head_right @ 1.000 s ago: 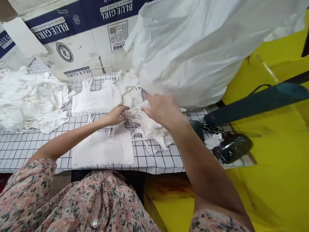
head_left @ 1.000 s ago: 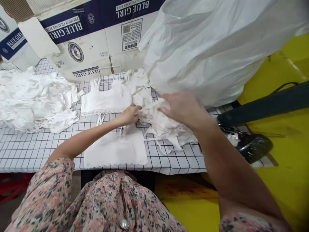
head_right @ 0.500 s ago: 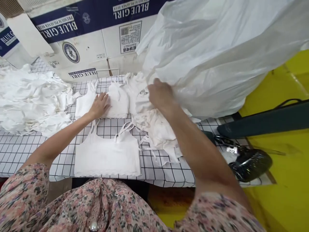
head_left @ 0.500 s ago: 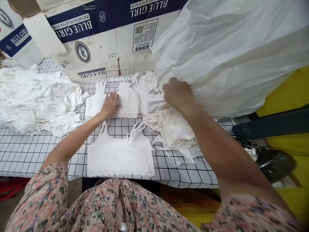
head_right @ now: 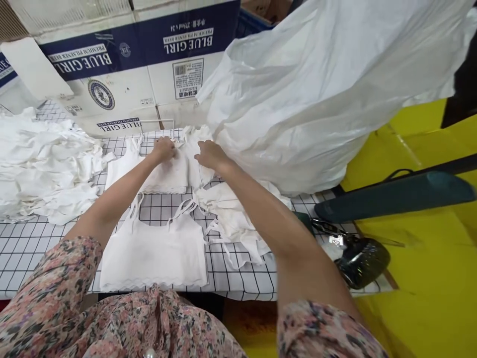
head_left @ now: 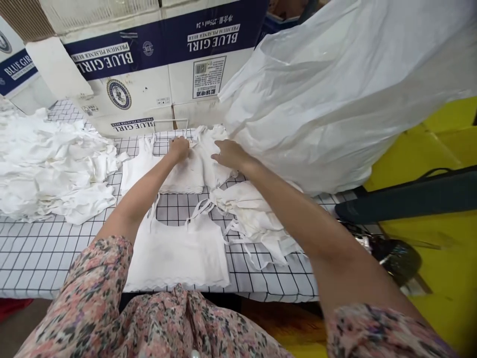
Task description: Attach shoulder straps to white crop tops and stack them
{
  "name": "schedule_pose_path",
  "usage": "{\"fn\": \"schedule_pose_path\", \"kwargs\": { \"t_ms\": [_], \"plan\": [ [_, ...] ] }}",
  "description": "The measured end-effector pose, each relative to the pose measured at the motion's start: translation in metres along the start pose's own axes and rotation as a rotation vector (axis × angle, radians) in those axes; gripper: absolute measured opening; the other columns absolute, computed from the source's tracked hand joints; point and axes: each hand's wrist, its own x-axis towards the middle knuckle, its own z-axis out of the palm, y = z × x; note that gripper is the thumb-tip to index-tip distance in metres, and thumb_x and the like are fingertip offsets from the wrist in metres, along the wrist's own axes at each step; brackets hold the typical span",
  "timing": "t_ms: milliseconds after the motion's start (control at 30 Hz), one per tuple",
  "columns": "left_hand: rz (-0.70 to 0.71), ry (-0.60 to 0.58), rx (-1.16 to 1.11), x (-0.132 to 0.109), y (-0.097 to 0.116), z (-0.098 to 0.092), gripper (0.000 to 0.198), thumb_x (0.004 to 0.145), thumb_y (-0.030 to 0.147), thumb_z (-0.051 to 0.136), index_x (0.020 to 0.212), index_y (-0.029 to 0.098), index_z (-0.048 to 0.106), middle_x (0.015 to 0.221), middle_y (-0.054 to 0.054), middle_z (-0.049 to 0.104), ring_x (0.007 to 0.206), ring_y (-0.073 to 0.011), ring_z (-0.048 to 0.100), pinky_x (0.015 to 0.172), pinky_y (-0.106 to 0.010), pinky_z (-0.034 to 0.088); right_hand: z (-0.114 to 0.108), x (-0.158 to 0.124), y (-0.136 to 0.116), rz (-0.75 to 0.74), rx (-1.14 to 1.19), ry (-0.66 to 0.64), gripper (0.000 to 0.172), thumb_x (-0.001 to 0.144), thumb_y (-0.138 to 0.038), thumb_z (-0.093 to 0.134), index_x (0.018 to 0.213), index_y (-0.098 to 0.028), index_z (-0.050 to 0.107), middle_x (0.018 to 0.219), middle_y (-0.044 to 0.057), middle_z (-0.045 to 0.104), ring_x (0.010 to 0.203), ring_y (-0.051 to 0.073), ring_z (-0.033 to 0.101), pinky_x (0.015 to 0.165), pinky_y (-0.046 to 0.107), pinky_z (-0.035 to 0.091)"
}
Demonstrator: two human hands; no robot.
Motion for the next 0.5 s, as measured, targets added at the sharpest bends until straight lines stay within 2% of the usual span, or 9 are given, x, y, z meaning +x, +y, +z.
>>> {"fn": "schedule_pose_path", "kwargs": {
  "t_ms": [33,100,167,233,300,367,433,467,500],
  "plan": [
    [0.003,0.017,0.006,-0.001,0.000,0.000,0.015,0.088,0.015,0.065,0.098,0.015,0.076,0.120,-0.019,0.070,0.131,-0.0397,0.056,0.118,-0.059,0.038,0.010,0.022,-0.004,0.032,0.022,-0.019,0.056,0.094,-0.031,0.067,0.146,-0.010,0.061,0.150,0.025,0.061,0.133,0.037,0.063,0.111,0.044,0.051],
    [0.012,0.053,0.015,-0.001,0.001,-0.001,0.016,0.094,0.015,0.059,0.095,0.015,0.076,0.120,-0.019,0.071,0.131,-0.0381,0.056,0.119,-0.057,0.036,0.028,0.054,-0.009,0.086,0.069,-0.037,0.054,0.088,-0.026,0.075,0.138,-0.007,0.066,0.140,0.027,0.067,0.123,0.036,0.068,0.104,0.043,0.054],
    [0.018,0.106,-0.007,0.000,0.006,-0.006,0.021,0.099,0.017,0.055,0.097,0.014,0.075,0.124,-0.019,0.070,0.132,-0.0371,0.056,0.119,-0.056,0.036,0.037,0.065,-0.010,0.118,0.122,-0.013,0.036,0.086,-0.019,0.073,0.120,-0.005,0.074,0.123,0.024,0.075,0.113,0.033,0.072,0.100,0.040,0.056],
    [0.038,0.184,-0.131,0.002,0.016,-0.015,0.021,0.103,0.018,0.053,0.099,0.015,0.074,0.121,-0.016,0.072,0.127,-0.0336,0.060,0.115,-0.051,0.040,0.032,0.060,-0.007,0.125,0.175,0.080,0.026,0.088,-0.014,0.068,0.111,-0.006,0.076,0.115,0.021,0.077,0.110,0.031,0.072,0.100,0.040,0.056],
    [0.085,0.269,-0.367,0.001,0.034,-0.029,0.019,0.105,0.017,0.053,0.101,0.018,0.071,0.111,-0.012,0.074,0.114,-0.0273,0.066,0.106,-0.044,0.048,0.012,0.041,-0.001,0.130,0.212,0.217,0.026,0.092,-0.016,0.062,0.114,-0.010,0.074,0.116,0.018,0.077,0.112,0.030,0.071,0.103,0.042,0.057],
    [0.154,0.327,-0.635,-0.007,0.065,-0.045,0.019,0.108,0.016,0.051,0.103,0.019,0.069,0.107,-0.008,0.075,0.103,-0.0210,0.069,0.098,-0.037,0.053,-0.019,0.008,0.010,0.123,0.265,0.389,0.024,0.095,-0.019,0.059,0.115,-0.016,0.073,0.114,0.013,0.077,0.109,0.028,0.072,0.100,0.046,0.061],
    [0.253,0.350,-0.850,-0.023,0.109,-0.060,0.020,0.111,0.019,0.048,0.109,0.021,0.068,0.118,-0.007,0.076,0.100,-0.0160,0.069,0.094,-0.033,0.057,-0.053,-0.033,0.026,0.057,0.410,0.646,0.015,0.090,-0.016,0.066,0.103,-0.020,0.072,0.101,0.008,0.076,0.094,0.025,0.073,0.088,0.046,0.065],
    [0.307,0.317,-0.901,-0.034,0.136,-0.066,0.022,0.113,0.021,0.046,0.113,0.020,0.068,0.123,-0.005,0.075,0.103,-0.0147,0.071,0.096,-0.033,0.058,-0.067,-0.056,0.035,0.020,0.495,0.802,0.012,0.084,-0.014,0.070,0.095,-0.019,0.070,0.094,0.007,0.074,0.086,0.024,0.073,0.081,0.047,0.066],
    [0.367,0.267,-0.911,-0.046,0.163,-0.069,0.030,0.116,0.024,0.039,0.116,0.020,0.069,0.128,-0.003,0.075,0.112,-0.0148,0.071,0.098,-0.033,0.058,-0.079,-0.078,0.046,-0.036,0.554,0.879,0.014,0.082,-0.017,0.075,0.095,-0.019,0.070,0.097,0.006,0.073,0.085,0.024,0.074,0.076,0.047,0.066]
  ]
}}
